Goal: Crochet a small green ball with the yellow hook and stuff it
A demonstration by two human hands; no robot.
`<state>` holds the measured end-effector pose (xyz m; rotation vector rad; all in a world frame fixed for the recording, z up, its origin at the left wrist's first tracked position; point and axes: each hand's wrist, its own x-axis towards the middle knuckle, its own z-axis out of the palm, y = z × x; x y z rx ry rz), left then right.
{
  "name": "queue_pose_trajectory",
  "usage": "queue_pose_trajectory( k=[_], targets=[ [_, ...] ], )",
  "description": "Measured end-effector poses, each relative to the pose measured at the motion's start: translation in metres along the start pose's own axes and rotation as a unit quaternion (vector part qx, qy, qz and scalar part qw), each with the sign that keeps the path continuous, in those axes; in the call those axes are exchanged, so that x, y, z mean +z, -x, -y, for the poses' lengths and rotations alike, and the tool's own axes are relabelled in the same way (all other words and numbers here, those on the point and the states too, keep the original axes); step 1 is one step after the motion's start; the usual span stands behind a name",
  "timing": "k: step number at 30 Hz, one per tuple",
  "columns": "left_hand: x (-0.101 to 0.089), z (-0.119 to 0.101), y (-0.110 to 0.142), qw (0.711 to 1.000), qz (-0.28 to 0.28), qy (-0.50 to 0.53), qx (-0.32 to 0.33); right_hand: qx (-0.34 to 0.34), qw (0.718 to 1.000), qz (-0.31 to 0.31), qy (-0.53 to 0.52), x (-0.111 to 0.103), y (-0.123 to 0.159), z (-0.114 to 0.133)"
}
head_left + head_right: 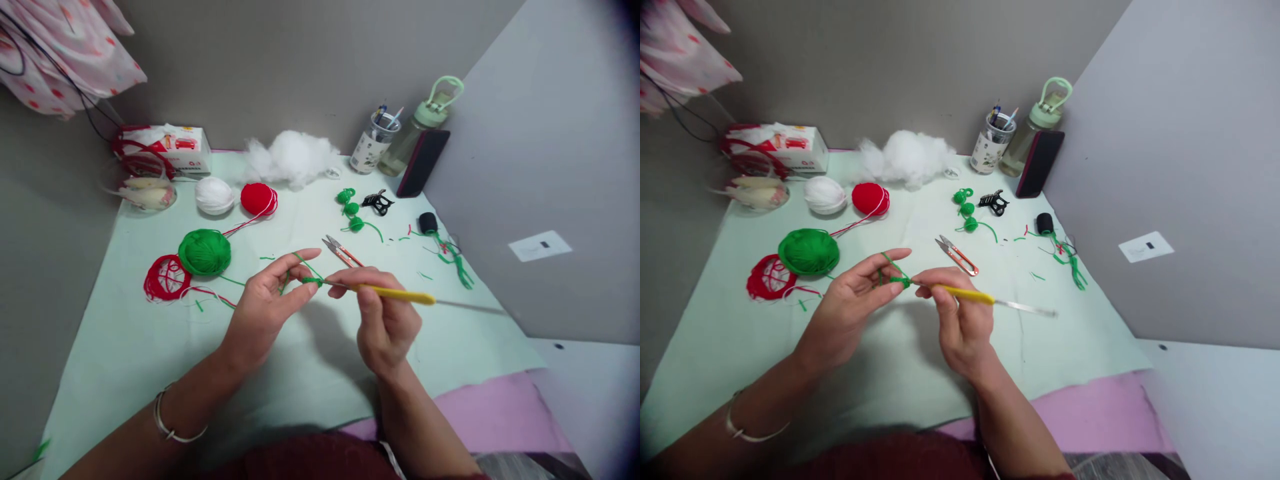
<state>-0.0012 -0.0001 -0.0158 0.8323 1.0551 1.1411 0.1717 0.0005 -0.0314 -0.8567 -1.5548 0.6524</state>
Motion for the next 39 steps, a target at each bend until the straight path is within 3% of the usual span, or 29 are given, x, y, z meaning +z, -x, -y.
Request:
queue_pose_trajectory(
  k=[3, 6, 8, 10, 12, 14, 28, 35, 39],
  targets=[
    [0.002, 0.001, 0.000, 0.999, 0.008, 0.039, -0.018, -0.126, 0.980, 0.033, 0.149, 0.001, 0.005, -0.001],
    [0.004, 0.000, -0.001, 0.984, 0.054, 0.139, -0.100, -0.196, 0.947, 0.057, 0.248, 0.001, 0.007, 0.000],
    [0.003, 0.000, -0.003, 0.970, 0.068, 0.188, -0.139, -0.164, 0.965, 0.040, 0.202, 0.000, 0.004, 0.002],
    [0.003, -0.001, -0.005, 0.967, 0.059, 0.203, -0.141, -0.069, 0.994, -0.001, 0.085, 0.000, -0.001, 0.002],
    [0.003, -0.001, -0.005, 0.972, 0.051, 0.192, -0.126, 0.026, 0.998, -0.032, -0.036, 0.002, -0.005, 0.002],
    [0.004, -0.001, -0.005, 0.976, 0.058, 0.177, -0.111, 0.072, 0.992, -0.031, -0.099, 0.004, -0.007, 0.000],
    [0.003, 0.001, -0.004, 0.987, 0.063, 0.121, -0.083, 0.132, 0.979, -0.019, -0.154, 0.006, -0.006, -0.001],
    [0.001, -0.001, -0.004, 0.992, 0.015, 0.109, -0.064, 0.165, 0.966, -0.040, -0.193, 0.003, -0.008, 0.001],
    [0.001, -0.001, -0.004, 0.990, 0.034, 0.112, -0.072, 0.161, 0.971, -0.043, -0.173, 0.005, -0.007, 0.002]
  ],
)
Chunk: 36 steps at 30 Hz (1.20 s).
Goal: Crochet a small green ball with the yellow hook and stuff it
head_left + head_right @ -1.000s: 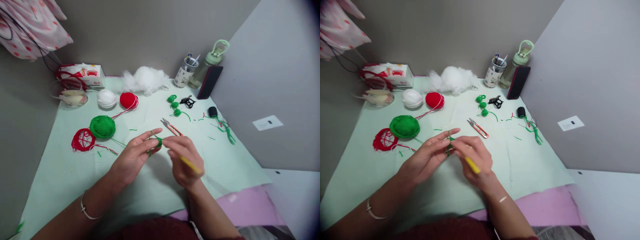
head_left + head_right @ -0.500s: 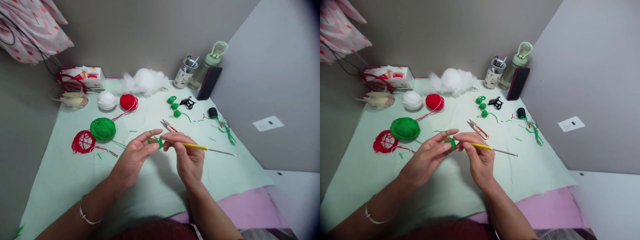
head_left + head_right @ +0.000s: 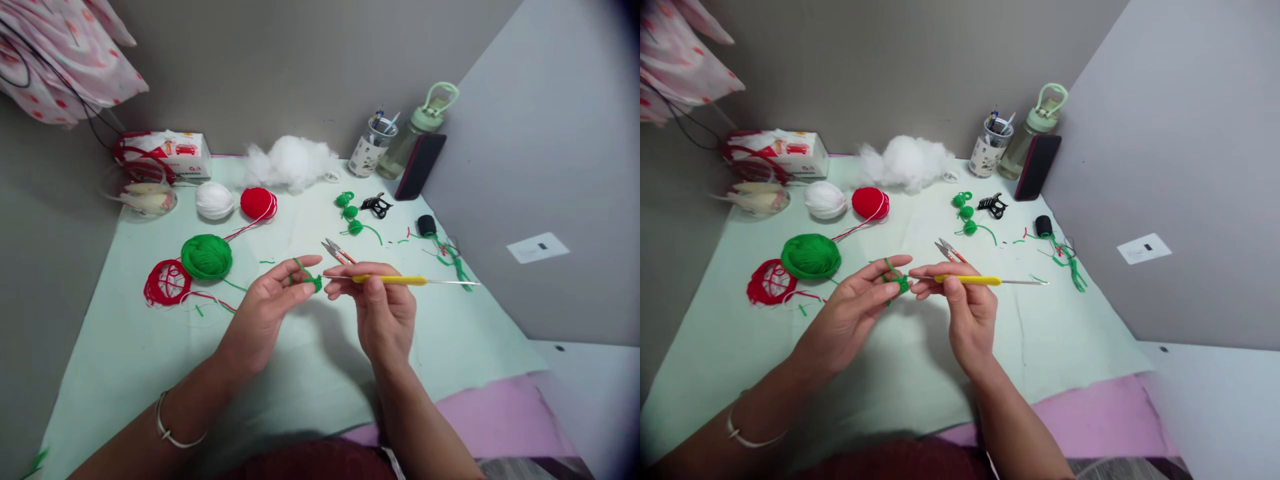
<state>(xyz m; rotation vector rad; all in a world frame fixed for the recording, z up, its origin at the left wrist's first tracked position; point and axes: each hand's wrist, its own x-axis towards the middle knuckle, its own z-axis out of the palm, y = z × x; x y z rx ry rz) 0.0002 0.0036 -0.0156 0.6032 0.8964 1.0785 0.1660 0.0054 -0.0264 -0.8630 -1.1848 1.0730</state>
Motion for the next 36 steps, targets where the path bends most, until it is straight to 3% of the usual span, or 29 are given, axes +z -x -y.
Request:
queue_pose_trajectory(
  k=[6, 15, 26, 36],
  targets=[
    [0.0040, -0.0005, 0.0017, 0.999, 0.032, 0.011, -0.012, -0.018, 0.999, 0.021, 0.019, 0.0024, 0.0010, -0.0059],
    [0.0019, -0.0011, 0.0014, 1.000, 0.007, -0.002, -0.003, 0.020, 0.996, 0.025, -0.082, 0.0007, -0.0055, -0.0042],
    [0.0008, 0.0000, 0.0052, 0.994, -0.026, -0.087, 0.068, -0.040, 0.999, 0.021, 0.027, -0.0020, 0.0009, 0.0006],
    [-0.0004, 0.0036, 0.0021, 0.983, -0.058, -0.138, 0.109, -0.156, 0.978, 0.047, 0.132, -0.0011, 0.0014, -0.0011]
  ],
)
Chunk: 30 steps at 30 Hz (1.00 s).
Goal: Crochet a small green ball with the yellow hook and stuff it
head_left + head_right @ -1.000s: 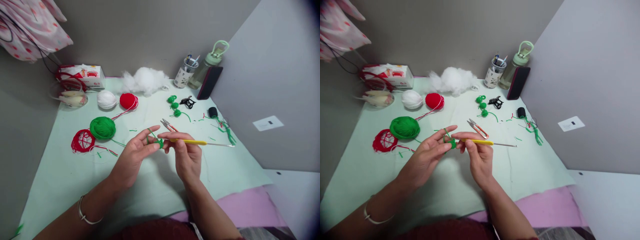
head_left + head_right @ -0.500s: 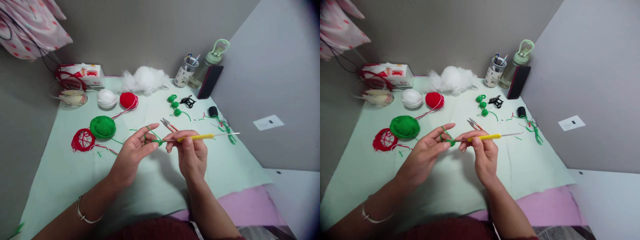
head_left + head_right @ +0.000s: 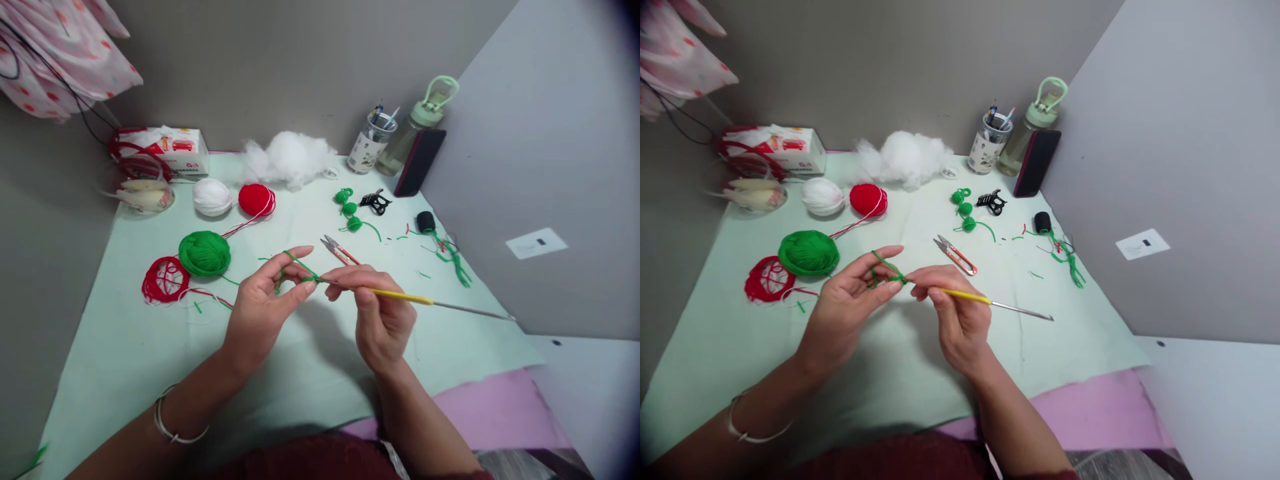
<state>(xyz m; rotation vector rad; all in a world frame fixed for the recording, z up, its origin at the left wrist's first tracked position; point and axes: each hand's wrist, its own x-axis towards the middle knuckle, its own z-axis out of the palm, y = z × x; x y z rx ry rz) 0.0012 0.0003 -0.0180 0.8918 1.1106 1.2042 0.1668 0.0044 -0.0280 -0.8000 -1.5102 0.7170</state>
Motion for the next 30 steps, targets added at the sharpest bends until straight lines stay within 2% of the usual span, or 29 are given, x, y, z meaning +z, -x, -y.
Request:
queue_pose_trajectory(
  k=[4, 7, 10, 13, 15, 17, 18, 20, 22, 25, 28, 30],
  targets=[
    [0.002, 0.003, -0.003, 1.000, -0.016, 0.017, -0.008, -0.083, 0.987, 0.035, 0.130, 0.000, 0.009, -0.002],
    [0.003, 0.002, -0.002, 0.999, 0.001, 0.042, -0.027, -0.122, 0.968, 0.041, 0.215, -0.001, 0.016, -0.006],
    [0.002, 0.000, -0.001, 0.990, 0.044, 0.114, -0.076, -0.147, 0.956, 0.039, 0.252, -0.003, 0.020, -0.009],
    [0.000, -0.003, -0.003, 0.964, 0.085, 0.203, -0.152, -0.203, 0.934, 0.055, 0.289, -0.003, 0.016, -0.008],
    [-0.002, -0.004, -0.005, 0.955, 0.089, 0.228, -0.169, -0.184, 0.952, 0.038, 0.243, -0.003, 0.010, -0.004],
    [-0.003, -0.005, -0.008, 0.961, 0.072, 0.222, -0.145, -0.080, 0.987, -0.009, 0.142, -0.002, 0.004, 0.000],
    [-0.004, -0.006, -0.008, 0.968, 0.060, 0.211, -0.126, -0.020, 0.995, -0.033, 0.088, -0.002, 0.000, 0.001],
    [-0.003, -0.006, -0.007, 0.978, 0.046, 0.182, -0.092, 0.066, 0.996, -0.058, -0.010, -0.001, -0.004, 0.001],
    [-0.001, -0.006, -0.004, 0.983, 0.051, 0.159, -0.074, 0.099, 0.992, -0.046, -0.065, 0.000, -0.006, 0.000],
    [0.002, -0.004, 0.001, 0.987, 0.063, 0.133, -0.063, 0.067, 0.997, -0.017, -0.042, 0.004, -0.003, -0.002],
    [0.003, 0.000, 0.002, 0.989, 0.049, 0.127, -0.061, -0.016, 0.997, -0.009, 0.069, 0.006, 0.003, 0.000],
    [0.003, 0.003, 0.000, 0.981, 0.062, 0.157, -0.092, -0.083, 0.986, 0.009, 0.147, 0.006, 0.006, 0.000]
  ],
)
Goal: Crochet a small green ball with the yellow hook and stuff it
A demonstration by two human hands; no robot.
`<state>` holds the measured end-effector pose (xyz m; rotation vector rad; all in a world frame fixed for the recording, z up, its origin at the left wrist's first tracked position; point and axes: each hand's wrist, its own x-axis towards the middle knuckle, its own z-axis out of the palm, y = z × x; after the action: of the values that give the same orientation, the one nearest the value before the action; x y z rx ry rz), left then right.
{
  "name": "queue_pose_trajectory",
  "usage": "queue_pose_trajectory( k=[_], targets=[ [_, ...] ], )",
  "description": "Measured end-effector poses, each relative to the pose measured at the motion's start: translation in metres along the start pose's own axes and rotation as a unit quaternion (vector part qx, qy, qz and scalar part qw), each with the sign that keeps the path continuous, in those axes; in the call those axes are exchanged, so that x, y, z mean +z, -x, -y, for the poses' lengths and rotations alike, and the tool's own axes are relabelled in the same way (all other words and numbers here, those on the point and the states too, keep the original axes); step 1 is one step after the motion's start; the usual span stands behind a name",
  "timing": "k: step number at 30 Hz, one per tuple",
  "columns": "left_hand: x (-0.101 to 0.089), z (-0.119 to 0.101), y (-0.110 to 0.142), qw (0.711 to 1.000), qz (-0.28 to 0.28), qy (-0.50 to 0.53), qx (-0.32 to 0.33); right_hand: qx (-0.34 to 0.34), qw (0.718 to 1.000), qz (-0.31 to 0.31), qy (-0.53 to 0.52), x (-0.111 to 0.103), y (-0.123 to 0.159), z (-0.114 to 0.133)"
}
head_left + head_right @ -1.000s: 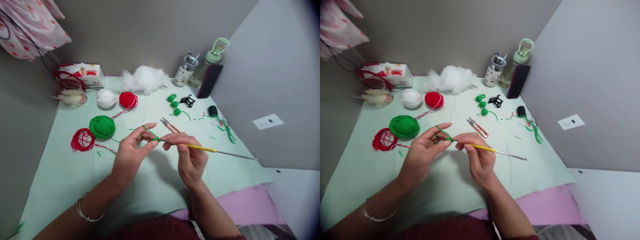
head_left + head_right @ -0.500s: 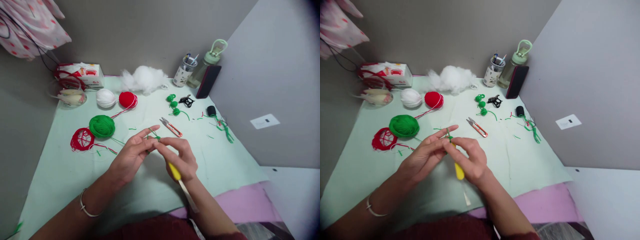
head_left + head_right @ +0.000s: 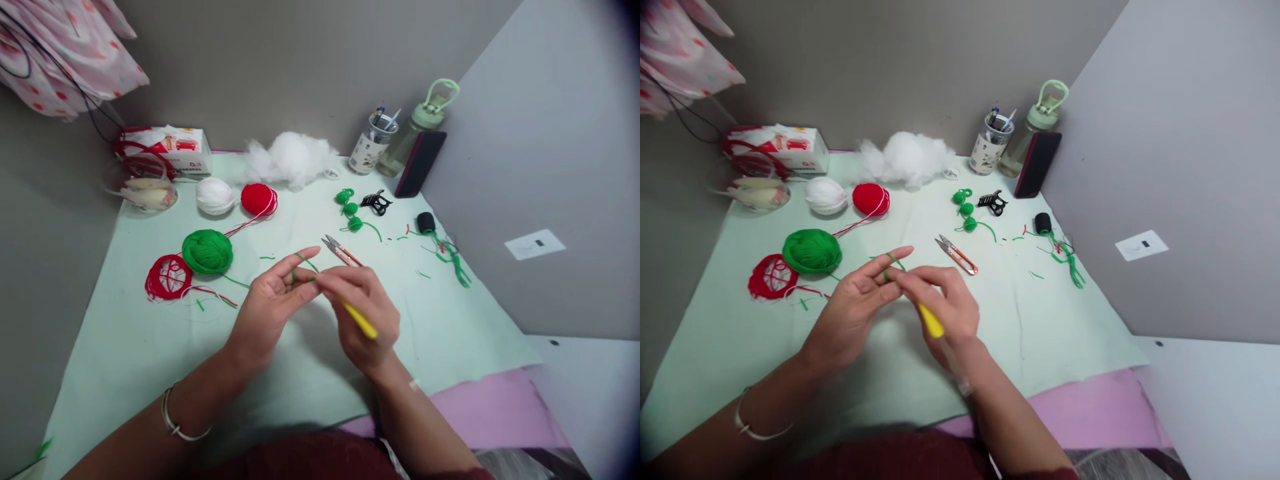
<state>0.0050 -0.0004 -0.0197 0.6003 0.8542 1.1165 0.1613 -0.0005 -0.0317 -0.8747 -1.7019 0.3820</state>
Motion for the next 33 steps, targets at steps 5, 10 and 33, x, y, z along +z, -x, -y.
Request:
queue_pose_trajectory(
  k=[5, 10, 33],
  targets=[
    [-0.007, -0.001, -0.008, 0.994, 0.026, 0.081, -0.062, 0.084, 0.994, -0.041, -0.054, -0.009, -0.006, -0.009],
    [-0.006, -0.004, -0.007, 1.000, 0.002, 0.000, -0.009, 0.199, 0.957, -0.018, -0.211, -0.006, -0.010, -0.014],
    [0.007, -0.010, 0.003, 0.999, -0.003, 0.019, -0.038, 0.272, 0.895, -0.031, -0.351, -0.011, -0.017, -0.009]
  ],
)
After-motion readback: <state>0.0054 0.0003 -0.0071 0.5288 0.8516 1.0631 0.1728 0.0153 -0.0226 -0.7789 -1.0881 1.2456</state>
